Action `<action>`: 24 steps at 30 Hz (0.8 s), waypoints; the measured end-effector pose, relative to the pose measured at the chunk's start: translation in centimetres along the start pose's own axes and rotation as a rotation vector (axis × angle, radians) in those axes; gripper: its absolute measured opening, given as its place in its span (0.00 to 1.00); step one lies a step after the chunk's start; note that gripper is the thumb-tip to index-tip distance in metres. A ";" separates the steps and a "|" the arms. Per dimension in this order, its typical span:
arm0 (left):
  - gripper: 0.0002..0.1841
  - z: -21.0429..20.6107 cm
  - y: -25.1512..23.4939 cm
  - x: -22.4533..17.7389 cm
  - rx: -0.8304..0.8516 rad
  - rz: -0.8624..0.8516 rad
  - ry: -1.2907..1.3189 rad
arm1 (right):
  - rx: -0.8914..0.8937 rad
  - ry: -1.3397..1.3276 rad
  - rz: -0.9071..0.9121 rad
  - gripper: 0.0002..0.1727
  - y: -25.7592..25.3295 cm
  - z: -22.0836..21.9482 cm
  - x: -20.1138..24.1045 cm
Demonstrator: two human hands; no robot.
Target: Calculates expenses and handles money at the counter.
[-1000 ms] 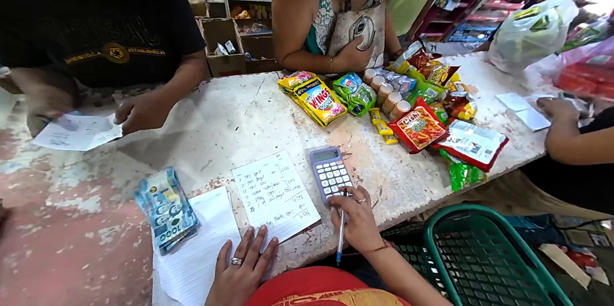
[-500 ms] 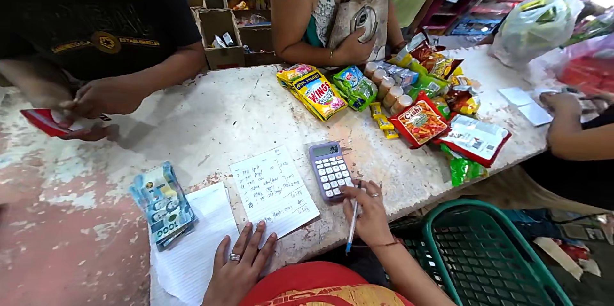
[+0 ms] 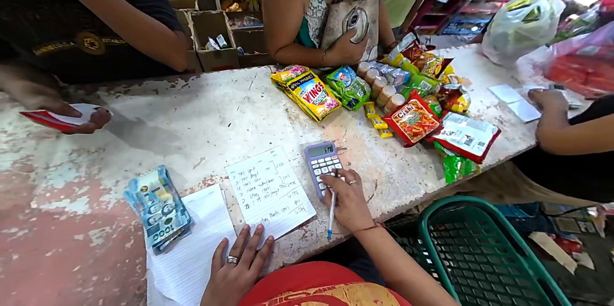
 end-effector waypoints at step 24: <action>0.20 0.8 0.4 -0.3 -0.112 -0.065 -0.012 | -0.229 -0.029 -0.128 0.10 3.4 3.3 -5.1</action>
Point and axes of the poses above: each hand's wrist, its own y-axis away from the middle knuckle, its own z-axis out of the back of the hand, x = y × z, the point moved 8 cm from there along -y, towards the middle knuckle, and after that the axes turned 5 degrees about -y, right-handed, at the moved point
